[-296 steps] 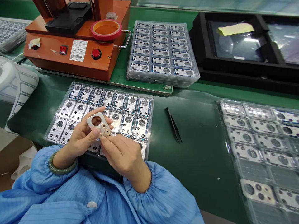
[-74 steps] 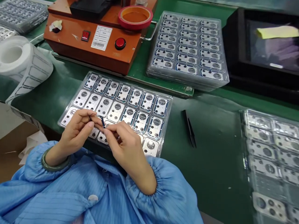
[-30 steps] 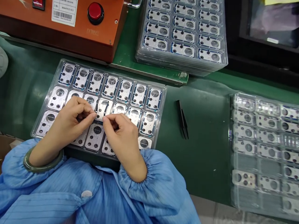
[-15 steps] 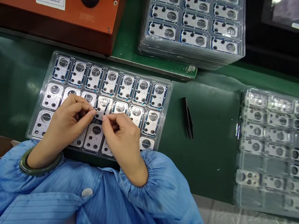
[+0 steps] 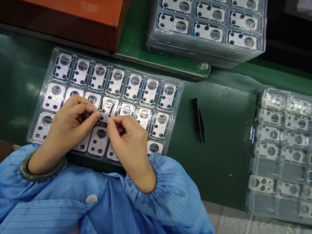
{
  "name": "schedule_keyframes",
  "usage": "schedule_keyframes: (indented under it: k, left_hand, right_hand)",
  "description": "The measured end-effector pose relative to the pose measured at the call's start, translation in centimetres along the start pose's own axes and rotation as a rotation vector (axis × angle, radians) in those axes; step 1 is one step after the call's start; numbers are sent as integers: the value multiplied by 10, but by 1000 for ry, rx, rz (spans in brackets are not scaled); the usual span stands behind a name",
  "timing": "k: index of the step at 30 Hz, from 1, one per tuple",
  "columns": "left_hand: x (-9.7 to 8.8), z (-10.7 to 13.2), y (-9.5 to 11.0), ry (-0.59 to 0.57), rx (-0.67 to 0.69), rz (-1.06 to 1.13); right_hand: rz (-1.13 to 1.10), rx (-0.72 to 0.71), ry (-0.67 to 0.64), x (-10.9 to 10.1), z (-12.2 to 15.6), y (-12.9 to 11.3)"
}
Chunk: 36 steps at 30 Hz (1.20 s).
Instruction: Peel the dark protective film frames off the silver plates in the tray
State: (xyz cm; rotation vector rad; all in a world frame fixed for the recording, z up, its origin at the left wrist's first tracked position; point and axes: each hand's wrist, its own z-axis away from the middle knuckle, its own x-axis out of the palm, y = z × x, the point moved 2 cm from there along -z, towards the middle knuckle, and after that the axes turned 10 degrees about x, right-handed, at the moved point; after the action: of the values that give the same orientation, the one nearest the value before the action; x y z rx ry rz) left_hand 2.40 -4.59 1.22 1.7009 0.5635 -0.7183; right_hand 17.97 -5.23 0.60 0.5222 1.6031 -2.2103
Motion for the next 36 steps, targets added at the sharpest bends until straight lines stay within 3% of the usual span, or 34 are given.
schedule_keyframes:
  k: [18,26,36]
  left_hand:
    - [1,1,-4,-37,64,-36]
    - [1,1,-5,-63,86,-78]
    - [1,1,-5,-70,71,-59]
  right_hand:
    - [99,-124,29,-1,2,0]
    - [292,-338,81,-3,8,-1]
    - [378,-324,70,-3,5,2]
